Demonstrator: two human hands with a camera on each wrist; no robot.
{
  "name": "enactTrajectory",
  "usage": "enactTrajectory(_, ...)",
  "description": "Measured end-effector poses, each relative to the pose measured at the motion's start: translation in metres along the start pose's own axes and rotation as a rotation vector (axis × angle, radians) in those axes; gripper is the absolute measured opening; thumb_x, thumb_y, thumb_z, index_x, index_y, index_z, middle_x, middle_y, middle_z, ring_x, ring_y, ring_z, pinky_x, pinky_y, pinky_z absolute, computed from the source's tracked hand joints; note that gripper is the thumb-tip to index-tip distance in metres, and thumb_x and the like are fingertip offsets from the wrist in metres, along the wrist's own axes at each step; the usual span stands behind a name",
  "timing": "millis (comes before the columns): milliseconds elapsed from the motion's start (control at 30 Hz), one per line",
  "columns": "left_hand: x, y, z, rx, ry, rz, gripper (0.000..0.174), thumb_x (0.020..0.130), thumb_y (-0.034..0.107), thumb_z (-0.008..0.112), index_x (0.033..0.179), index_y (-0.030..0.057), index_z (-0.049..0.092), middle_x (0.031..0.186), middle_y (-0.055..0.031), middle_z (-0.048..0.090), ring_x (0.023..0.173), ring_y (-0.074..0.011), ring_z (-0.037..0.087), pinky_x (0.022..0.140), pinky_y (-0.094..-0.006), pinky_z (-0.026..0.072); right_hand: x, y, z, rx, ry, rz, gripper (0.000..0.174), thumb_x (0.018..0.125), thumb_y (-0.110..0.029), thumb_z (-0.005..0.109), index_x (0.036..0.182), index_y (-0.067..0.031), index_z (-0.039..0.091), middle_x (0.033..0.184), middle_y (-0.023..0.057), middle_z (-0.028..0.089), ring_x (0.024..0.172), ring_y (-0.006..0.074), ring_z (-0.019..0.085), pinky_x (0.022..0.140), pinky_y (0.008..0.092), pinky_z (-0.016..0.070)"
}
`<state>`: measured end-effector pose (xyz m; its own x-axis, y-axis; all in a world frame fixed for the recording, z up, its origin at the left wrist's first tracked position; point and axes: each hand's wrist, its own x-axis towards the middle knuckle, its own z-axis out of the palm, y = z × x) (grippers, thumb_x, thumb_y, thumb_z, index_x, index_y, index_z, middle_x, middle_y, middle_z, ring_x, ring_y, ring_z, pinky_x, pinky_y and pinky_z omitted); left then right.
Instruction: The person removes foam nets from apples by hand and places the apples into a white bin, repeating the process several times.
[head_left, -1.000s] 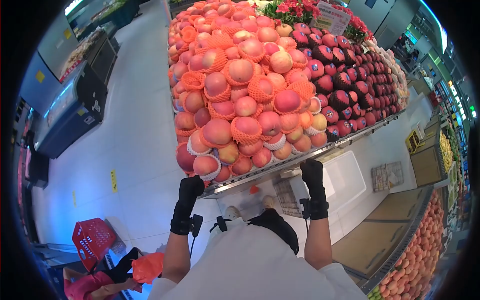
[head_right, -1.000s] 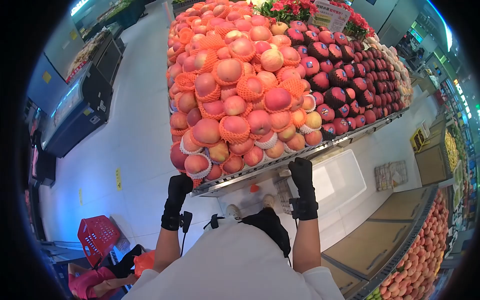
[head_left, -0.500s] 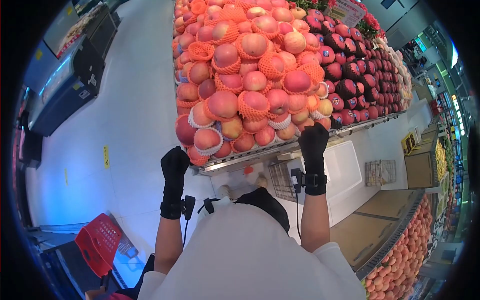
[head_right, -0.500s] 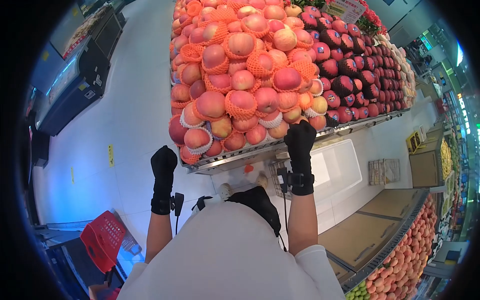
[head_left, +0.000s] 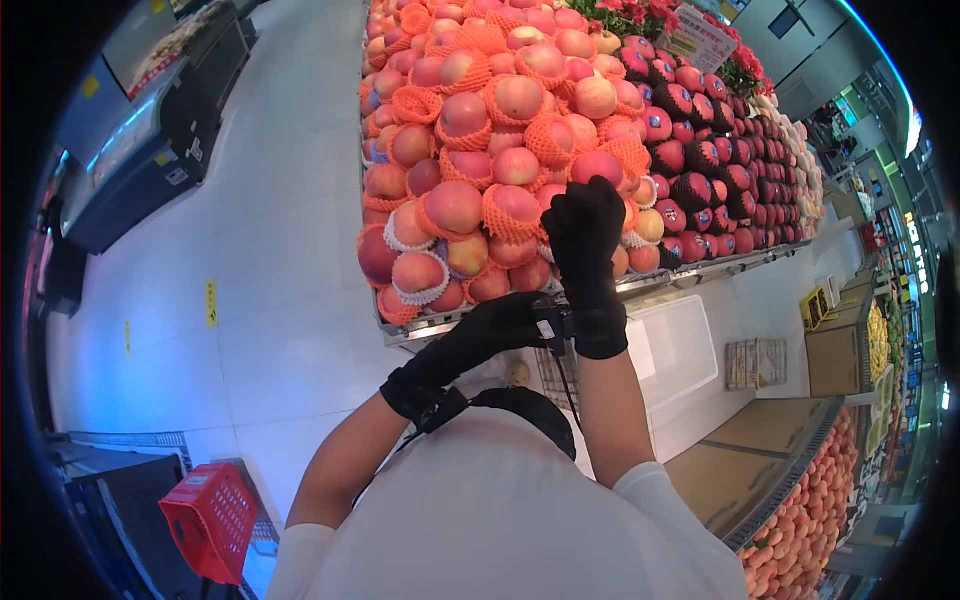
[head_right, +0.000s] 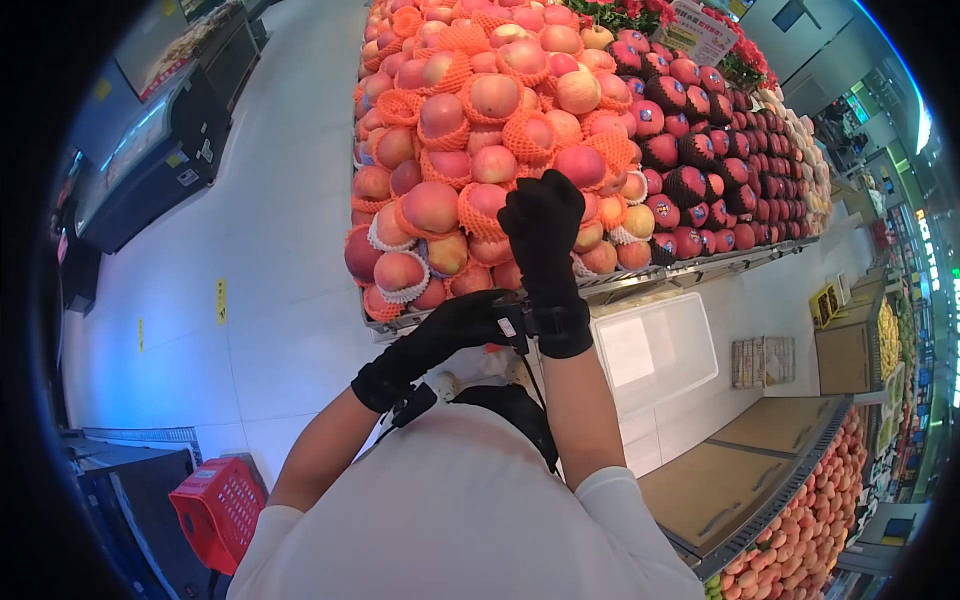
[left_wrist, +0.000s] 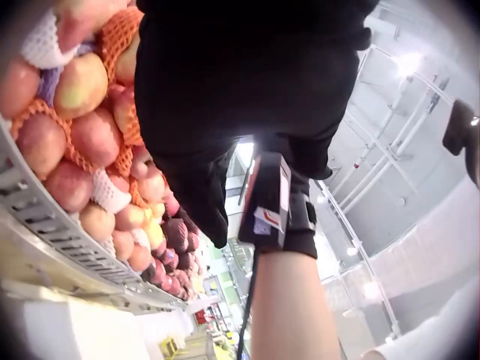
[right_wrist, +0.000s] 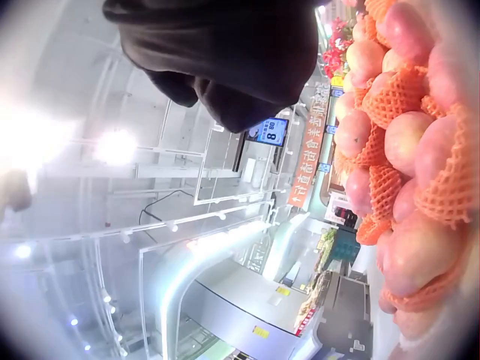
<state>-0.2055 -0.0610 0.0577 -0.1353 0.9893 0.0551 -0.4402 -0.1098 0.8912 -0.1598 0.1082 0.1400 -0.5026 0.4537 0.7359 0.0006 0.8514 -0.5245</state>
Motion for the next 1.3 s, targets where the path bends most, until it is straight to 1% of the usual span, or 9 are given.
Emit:
enactTrajectory(100,0.003,0.005,0.009,0.051,-0.030,-0.024,0.038,0.094,0.009,0.064,0.129,-0.0020,0.056,0.112,-0.0085,0.066,0.098,-0.0148,0.064,0.087,-0.0320,0.0533,0.000,-0.003,0.019,0.802,0.114,0.683,0.025,0.080,-0.001,0.067,0.067,-0.0036,0.046,0.061,0.0041,0.043,0.054,0.0158,0.048,0.047,0.0296,0.0371)
enactTrajectory(133,0.003,0.004,0.009,0.026,-0.035,-0.051,0.039,0.094,0.009,0.065,0.130,-0.0019,0.055,0.112,-0.0080,0.066,0.098,-0.0143,0.063,0.087,-0.0321,0.0533,-0.002,0.002,0.024,0.422,0.101,0.317,0.028,0.087,-0.008,0.067,0.068,-0.0027,0.047,0.058,0.0063,0.047,0.051,0.0151,0.049,0.048,0.0309,0.0381)
enactTrajectory(433,-0.010,0.008,0.013,0.226,0.008,0.043,0.031,0.096,0.012,0.062,0.123,-0.0031,0.059,0.107,-0.0062,0.066,0.094,-0.0135,0.064,0.084,-0.0308,0.0530,-0.017,0.009,0.018,0.133,-0.179,0.292,0.028,0.089,-0.008,0.068,0.071,-0.0002,0.048,0.062,-0.0002,0.036,0.062,0.0063,0.037,0.053,0.0298,0.0333)
enactTrajectory(533,-0.007,0.022,-0.028,0.109,0.156,0.065,0.031,0.099,0.017,0.058,0.121,-0.0040,0.060,0.104,-0.0066,0.067,0.093,-0.0131,0.064,0.084,-0.0291,0.0522,-0.018,0.011,0.005,0.236,-0.292,0.317,0.024,0.092,-0.019,0.065,0.076,-0.0031,0.055,0.065,0.0080,0.052,0.058,0.0136,0.053,0.055,0.0329,0.0434)
enactTrajectory(667,-0.001,0.062,-0.070,0.478,0.723,0.602,0.023,0.100,0.013,0.044,0.089,0.0028,0.061,0.076,-0.0008,0.057,0.062,-0.0109,0.052,0.061,-0.0265,0.0424,-0.049,0.000,0.007,0.602,-0.686,0.665,0.022,0.098,-0.026,0.056,0.101,-0.0048,0.061,0.081,0.0007,0.059,0.067,0.0106,0.057,0.062,0.0275,0.0476)
enactTrajectory(767,0.007,0.085,-0.091,0.372,0.852,0.787,0.021,0.102,0.012,0.046,0.091,0.0011,0.060,0.076,-0.0016,0.055,0.064,-0.0109,0.052,0.057,-0.0252,0.0413,-0.096,-0.024,0.042,0.846,-0.934,0.666,0.034,0.098,-0.023,0.058,0.127,-0.0043,0.054,0.104,0.0019,0.060,0.094,0.0066,0.056,0.079,0.0259,0.0491)
enactTrajectory(967,0.027,0.104,-0.089,0.136,0.856,0.876,0.028,0.102,0.020,0.046,0.087,0.0024,0.061,0.073,-0.0047,0.059,0.061,-0.0110,0.051,0.055,-0.0260,0.0404,-0.093,-0.085,0.075,0.951,-0.885,0.758,0.031,0.095,-0.018,0.064,0.120,-0.0018,0.055,0.098,0.0020,0.064,0.087,0.0086,0.060,0.076,0.0280,0.0518)
enactTrajectory(1200,0.030,0.113,-0.074,0.692,0.527,0.578,0.017,0.094,0.012,0.062,0.102,-0.0032,0.067,0.082,-0.0064,0.067,0.066,-0.0090,0.059,0.053,-0.0233,0.0441,-0.090,-0.084,0.078,0.885,-0.762,0.656,0.023,0.096,-0.025,0.063,0.094,-0.0046,0.051,0.070,0.0002,0.059,0.061,0.0076,0.057,0.058,0.0247,0.0466)
enactTrajectory(1300,0.037,0.110,-0.084,0.443,0.551,0.576,0.016,0.098,0.010,0.057,0.103,-0.0019,0.066,0.085,-0.0071,0.066,0.072,-0.0111,0.060,0.060,-0.0260,0.0477,-0.083,-0.091,0.072,0.964,-0.783,0.735,0.024,0.097,-0.025,0.063,0.093,-0.0050,0.050,0.069,-0.0005,0.059,0.061,0.0066,0.057,0.057,0.0235,0.0456)
